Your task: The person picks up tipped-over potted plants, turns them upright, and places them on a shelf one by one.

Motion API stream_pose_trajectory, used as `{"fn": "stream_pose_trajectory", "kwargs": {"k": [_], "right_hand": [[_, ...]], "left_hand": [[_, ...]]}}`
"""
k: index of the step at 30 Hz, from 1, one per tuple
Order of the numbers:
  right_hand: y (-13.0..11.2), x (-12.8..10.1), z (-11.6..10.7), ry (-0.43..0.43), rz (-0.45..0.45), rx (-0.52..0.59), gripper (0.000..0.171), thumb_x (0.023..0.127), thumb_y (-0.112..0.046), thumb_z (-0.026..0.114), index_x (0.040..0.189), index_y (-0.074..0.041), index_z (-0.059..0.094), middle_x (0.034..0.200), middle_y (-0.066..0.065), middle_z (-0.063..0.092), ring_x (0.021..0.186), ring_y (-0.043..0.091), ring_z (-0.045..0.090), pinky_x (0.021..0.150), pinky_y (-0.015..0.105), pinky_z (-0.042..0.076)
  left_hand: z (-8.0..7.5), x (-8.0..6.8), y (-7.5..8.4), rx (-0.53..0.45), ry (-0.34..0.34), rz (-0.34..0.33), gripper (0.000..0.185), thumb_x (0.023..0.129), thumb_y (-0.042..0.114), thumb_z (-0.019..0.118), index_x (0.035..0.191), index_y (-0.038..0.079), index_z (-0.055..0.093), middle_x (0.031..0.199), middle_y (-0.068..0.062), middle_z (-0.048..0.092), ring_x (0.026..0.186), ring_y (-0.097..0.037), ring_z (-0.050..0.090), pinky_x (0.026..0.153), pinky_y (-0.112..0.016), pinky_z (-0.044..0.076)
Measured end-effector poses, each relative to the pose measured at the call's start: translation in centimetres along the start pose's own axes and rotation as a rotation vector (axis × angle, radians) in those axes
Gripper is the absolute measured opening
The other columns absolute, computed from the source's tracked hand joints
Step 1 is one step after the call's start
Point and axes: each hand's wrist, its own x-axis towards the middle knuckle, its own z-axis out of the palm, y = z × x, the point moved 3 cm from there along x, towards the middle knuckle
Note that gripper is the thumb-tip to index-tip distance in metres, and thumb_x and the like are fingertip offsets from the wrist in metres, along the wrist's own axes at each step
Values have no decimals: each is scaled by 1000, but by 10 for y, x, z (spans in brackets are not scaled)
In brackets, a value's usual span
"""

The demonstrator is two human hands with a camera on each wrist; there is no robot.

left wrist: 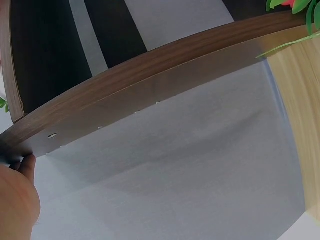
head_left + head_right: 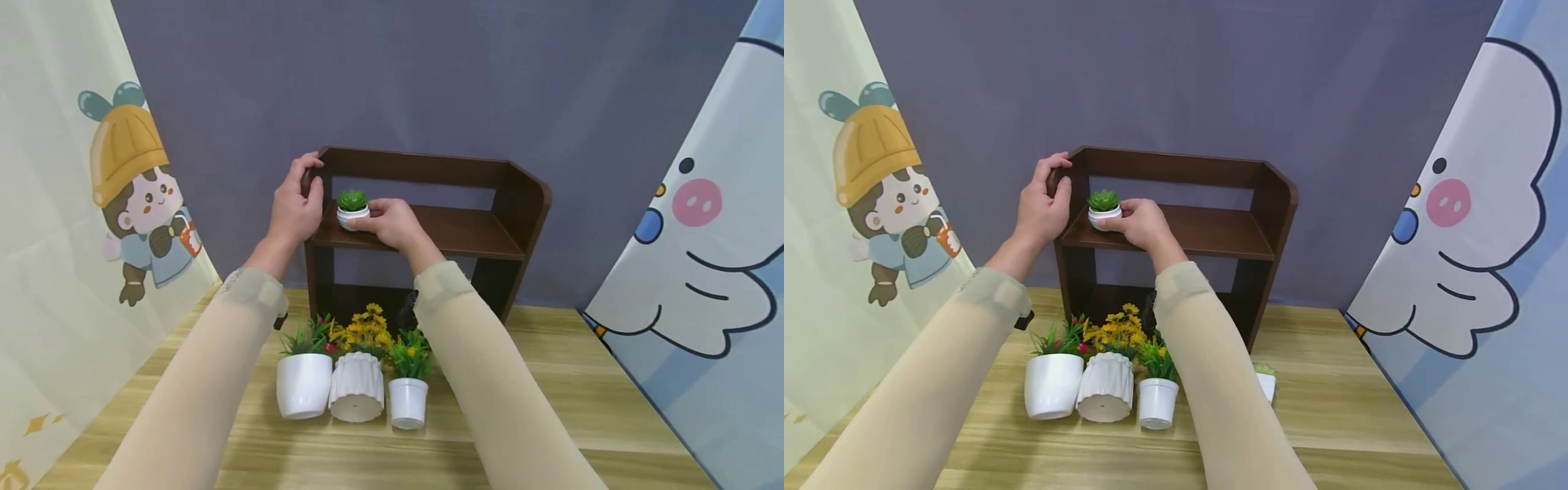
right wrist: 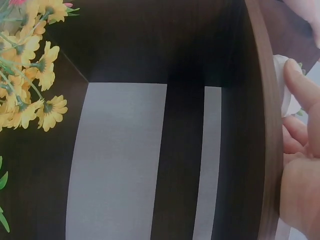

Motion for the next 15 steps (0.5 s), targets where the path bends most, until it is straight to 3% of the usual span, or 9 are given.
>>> {"fn": "stream_pose_trajectory", "kwargs": {"k": [6,15], "right_hand": [[-1,2,2,12,34,-51,66,97,-40,86,151,-7,66,145,11,72,132,27,67,116,46,52],[-2,4,2,4,53,-42,67,98,-40,85,154,-11,64,147,10,72,135,26,66,119,46,49]], "left_hand": [[-3,-1,-1,-4,-8,-1,31,113,21,51,142,16,60,165,-2,58,151,-26,56,120,-53,47],[0,0,-1,2,-23,-5,32,113,22,49,143,16,59,167,-1,56,152,-26,55,121,-53,47]]}}
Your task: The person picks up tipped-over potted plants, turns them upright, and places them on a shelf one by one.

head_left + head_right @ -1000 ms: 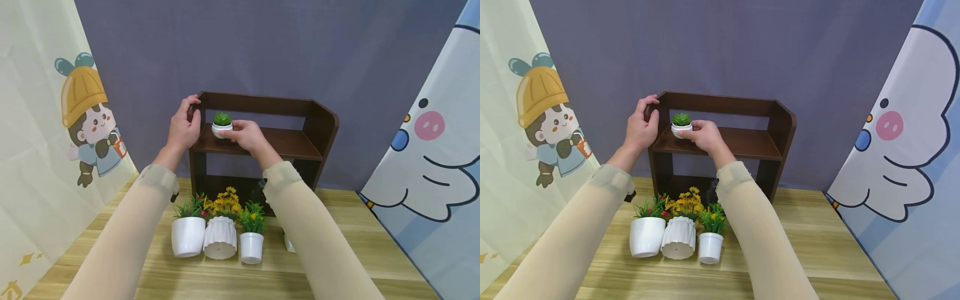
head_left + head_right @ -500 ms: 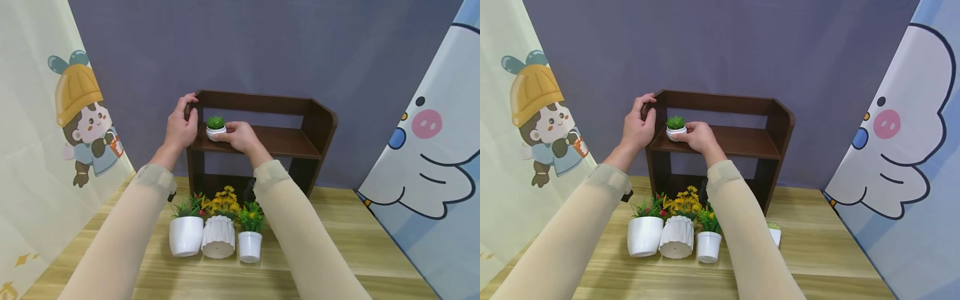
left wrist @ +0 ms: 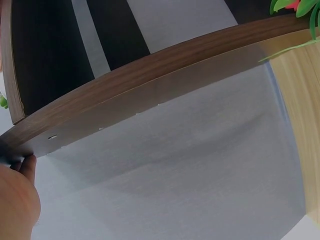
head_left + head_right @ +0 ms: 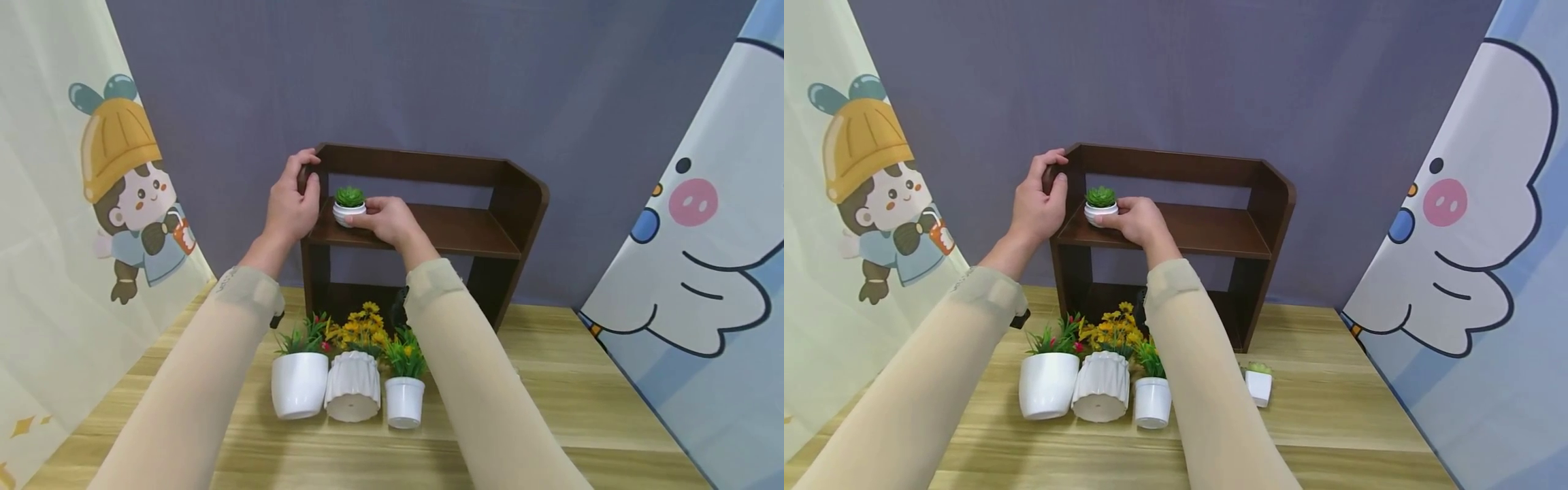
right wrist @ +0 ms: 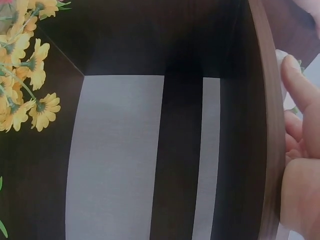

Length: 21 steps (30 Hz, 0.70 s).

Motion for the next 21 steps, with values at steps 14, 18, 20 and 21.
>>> {"fn": "stream_pose_trajectory", "kwargs": {"k": [14,18,20,21], "right_hand": [[4,2,-1,7,-8,78,63,99,-33,84,151,-5,63,139,13,74,127,27,70,113,44,54],[4,3,-1,9,-25,68,62,99,-32,85,151,-5,64,138,13,75,126,27,70,113,43,53],[4,4,-1,9,-31,64,63,99,-32,85,152,-5,64,139,13,75,128,27,70,114,43,53],[4,4,-1,10,-32,63,63,99,-32,85,152,-5,64,139,13,75,128,27,70,114,43,52]], "left_hand": [[2,0,2,1,6,3,32,113,21,49,143,15,59,167,-2,56,151,-27,56,121,-54,46],[2,0,2,7,3,0,32,114,23,48,144,16,59,167,-2,55,148,-29,58,118,-55,47],[2,0,2,8,0,-2,32,114,23,48,144,16,59,168,-1,55,148,-29,59,117,-55,48],[2,0,2,8,0,-2,32,114,23,48,144,16,59,168,-1,55,148,-29,58,117,-55,48]]}}
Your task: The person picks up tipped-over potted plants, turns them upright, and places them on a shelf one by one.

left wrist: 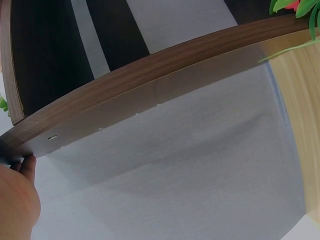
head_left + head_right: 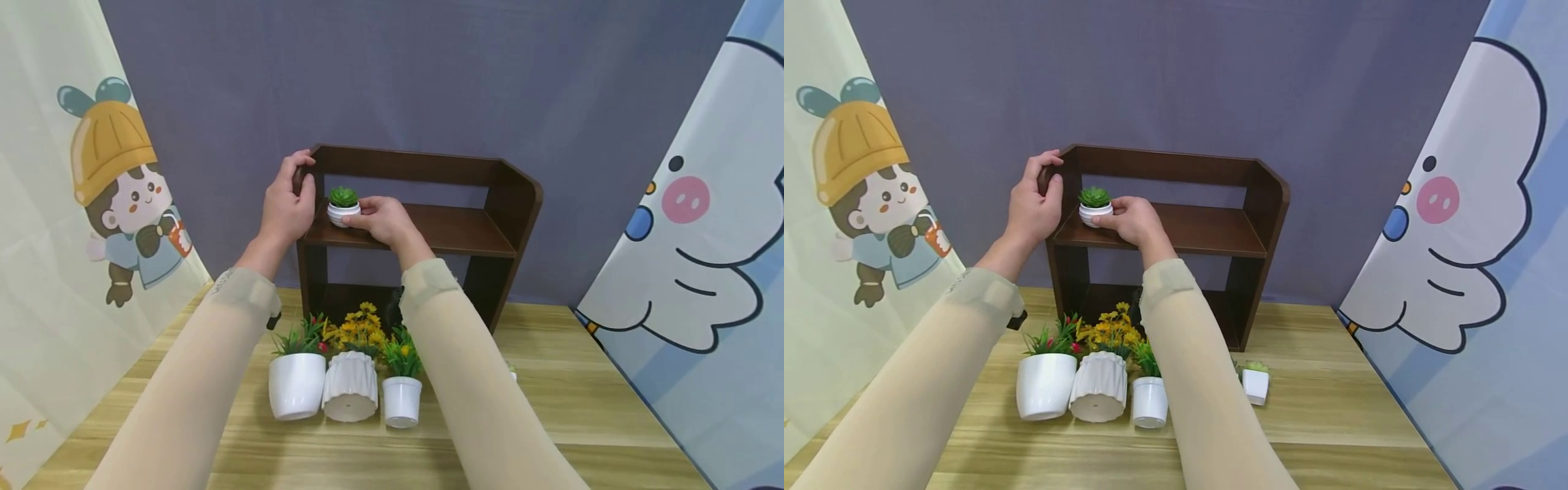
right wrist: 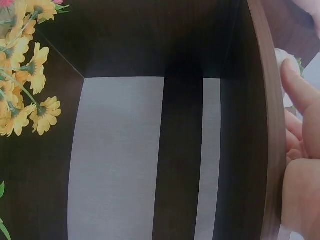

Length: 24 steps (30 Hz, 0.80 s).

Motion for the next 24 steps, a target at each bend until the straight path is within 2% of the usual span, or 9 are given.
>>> {"fn": "stream_pose_trajectory", "kwargs": {"k": [11,20,24], "right_hand": [[-1,-2,0,-7,30,6,69,99,-32,85,157,-7,59,145,12,73,134,25,68,118,43,51],[-1,-9,-3,-30,8,9,75,97,-28,86,161,-5,53,152,13,68,142,27,65,120,44,50],[0,-17,-8,-19,6,55,73,97,-27,87,159,-6,55,153,13,68,139,26,66,117,45,52]], "left_hand": [[0,0,-1,-1,3,-2,33,114,23,48,144,16,59,167,-1,55,149,-27,57,118,-55,48],[-1,-1,0,4,-2,3,33,114,22,48,143,15,59,168,-2,55,152,-26,55,120,-54,47],[-1,-1,0,6,-3,9,33,114,23,47,143,15,59,167,-2,55,151,-26,56,119,-55,48]]}}
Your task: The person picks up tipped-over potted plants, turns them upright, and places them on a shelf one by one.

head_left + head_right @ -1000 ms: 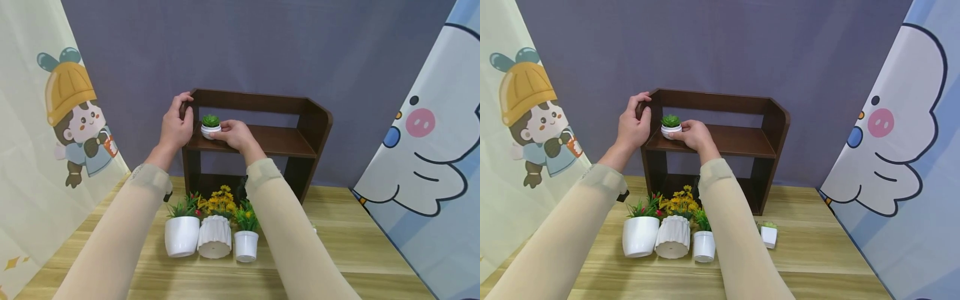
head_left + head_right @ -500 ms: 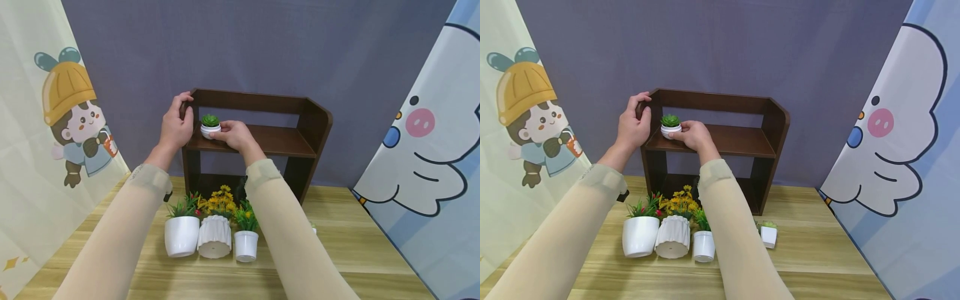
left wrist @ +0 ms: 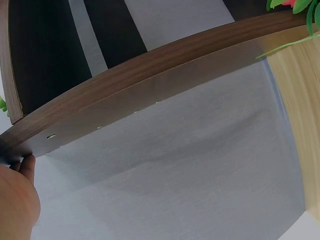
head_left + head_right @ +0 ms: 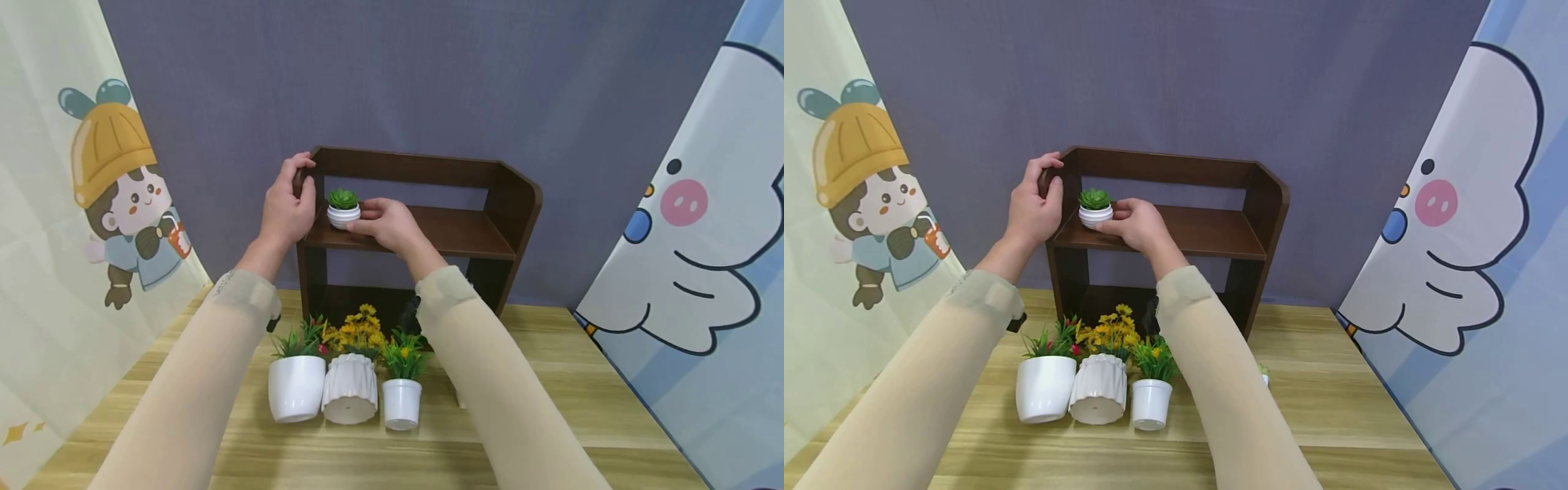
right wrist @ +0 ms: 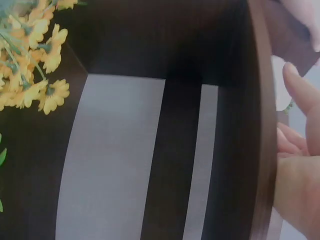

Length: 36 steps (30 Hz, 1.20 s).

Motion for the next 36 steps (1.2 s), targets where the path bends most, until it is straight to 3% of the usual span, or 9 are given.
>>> {"fn": "stream_pose_trajectory", "kwargs": {"k": [6,11,19,27,36], "right_hand": [[6,-21,-13,-27,3,93,74,98,-32,85,161,-11,53,155,11,65,126,27,71,114,48,54],[15,-42,-27,-44,-37,132,67,100,-29,84,158,-10,56,152,13,66,128,26,70,112,48,55],[38,-81,-52,-64,-58,53,59,101,-28,83,152,-12,60,140,7,71,122,25,70,102,42,60],[71,-127,-75,-93,-44,-19,51,103,-27,80,150,-16,62,146,9,69,116,25,71,94,36,61],[109,-168,-96,-118,-21,-60,52,104,-28,78,150,-10,61,145,15,69,114,27,72,90,32,61]], "left_hand": [[-2,0,-1,-6,15,-7,32,113,20,48,143,16,59,167,-1,56,150,-27,57,117,-56,48],[-1,0,-2,0,4,-20,32,113,19,48,143,16,59,167,-1,56,149,-28,57,116,-56,48],[-2,0,-2,3,15,-24,32,113,19,48,143,13,59,167,-1,56,149,-31,58,116,-57,48],[-1,0,-1,9,9,-27,33,113,18,48,144,14,59,167,-1,55,150,-30,57,118,-57,47],[2,0,2,3,10,-22,32,113,19,48,143,15,59,167,-1,56,149,-31,57,118,-57,47]]}}
